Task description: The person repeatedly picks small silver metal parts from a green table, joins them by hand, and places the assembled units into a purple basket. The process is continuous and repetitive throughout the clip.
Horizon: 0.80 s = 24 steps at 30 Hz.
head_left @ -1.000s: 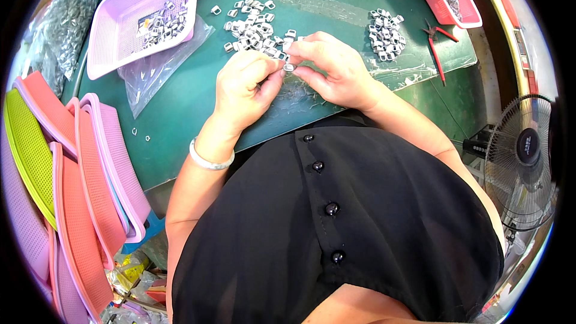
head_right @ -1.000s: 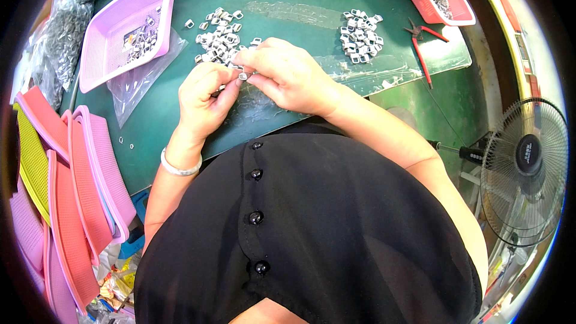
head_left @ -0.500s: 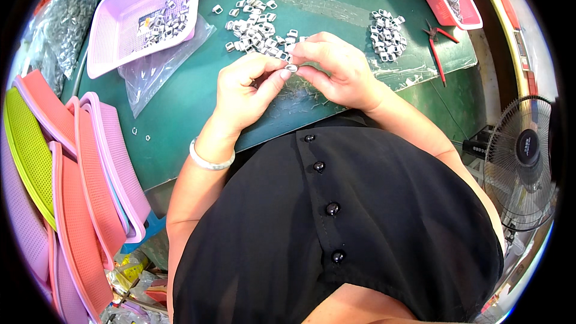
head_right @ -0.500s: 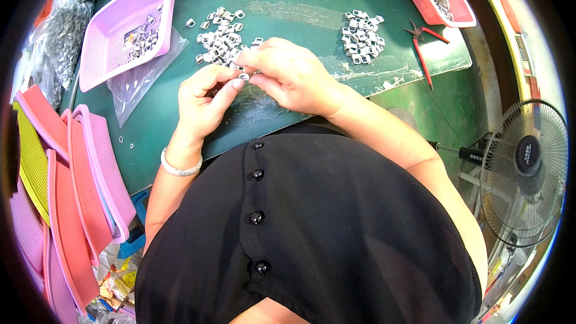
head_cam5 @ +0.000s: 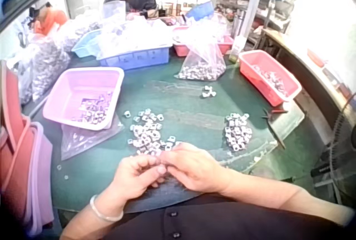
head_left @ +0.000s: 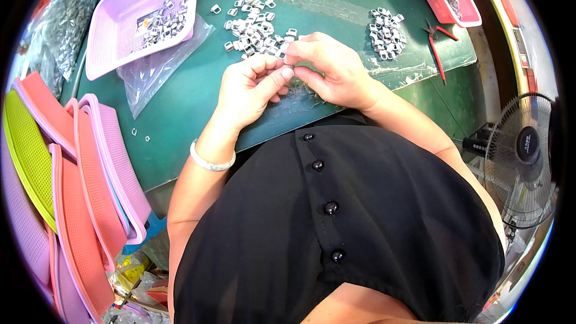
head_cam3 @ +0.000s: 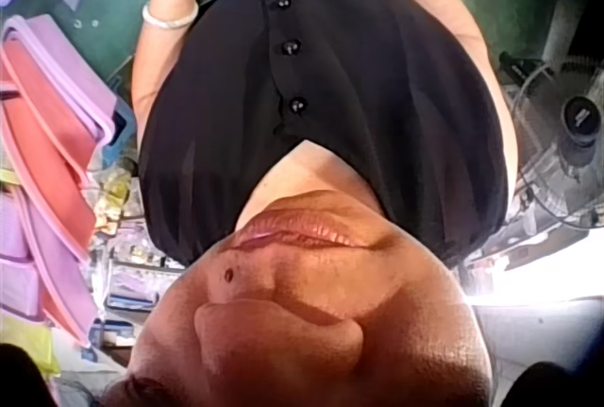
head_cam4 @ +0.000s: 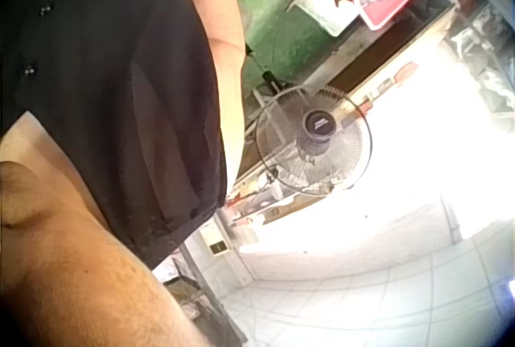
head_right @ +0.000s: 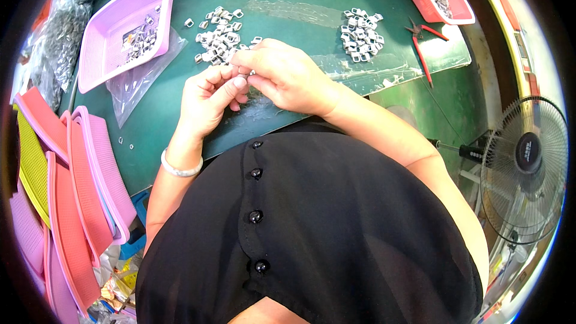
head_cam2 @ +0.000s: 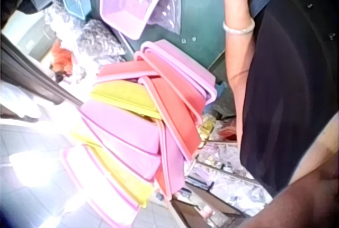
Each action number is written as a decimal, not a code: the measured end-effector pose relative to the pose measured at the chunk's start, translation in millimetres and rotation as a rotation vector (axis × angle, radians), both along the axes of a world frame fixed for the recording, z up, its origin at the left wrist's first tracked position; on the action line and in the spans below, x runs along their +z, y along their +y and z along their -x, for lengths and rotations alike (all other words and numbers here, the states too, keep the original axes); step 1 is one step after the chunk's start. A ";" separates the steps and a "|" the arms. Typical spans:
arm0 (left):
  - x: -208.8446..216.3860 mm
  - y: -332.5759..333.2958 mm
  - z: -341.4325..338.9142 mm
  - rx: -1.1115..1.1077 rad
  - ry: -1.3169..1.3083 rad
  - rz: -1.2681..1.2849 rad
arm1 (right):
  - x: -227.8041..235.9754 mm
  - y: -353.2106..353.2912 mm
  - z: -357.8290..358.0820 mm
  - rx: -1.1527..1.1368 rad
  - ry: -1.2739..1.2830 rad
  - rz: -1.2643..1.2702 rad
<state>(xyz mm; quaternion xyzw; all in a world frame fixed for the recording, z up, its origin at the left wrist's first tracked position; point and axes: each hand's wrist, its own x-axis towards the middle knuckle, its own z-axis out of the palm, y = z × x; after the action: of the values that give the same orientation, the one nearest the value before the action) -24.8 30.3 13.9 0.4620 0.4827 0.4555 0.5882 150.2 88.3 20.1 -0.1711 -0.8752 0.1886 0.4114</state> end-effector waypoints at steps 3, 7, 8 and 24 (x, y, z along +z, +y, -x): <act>-4.0 0.1 -0.1 0.006 -0.038 -0.010 | -6.9 -0.9 -1.3 -0.007 0.010 0.066; -6.7 0.4 1.0 0.003 -0.044 -0.034 | -7.5 -3.2 -1.2 -0.023 0.037 0.193; -7.9 0.6 1.7 0.003 -0.061 -0.028 | -7.2 -3.0 -1.0 -0.030 0.042 0.210; -13.2 6.7 9.0 0.056 -0.341 0.000 | -21.5 15.5 -12.0 -0.214 -0.239 0.034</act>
<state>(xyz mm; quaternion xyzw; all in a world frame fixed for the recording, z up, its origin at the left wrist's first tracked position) -33.9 37.0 0.7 0.3645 0.3887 0.5434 0.6487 162.1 103.8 -1.3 -0.2914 -0.8914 0.1368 0.3191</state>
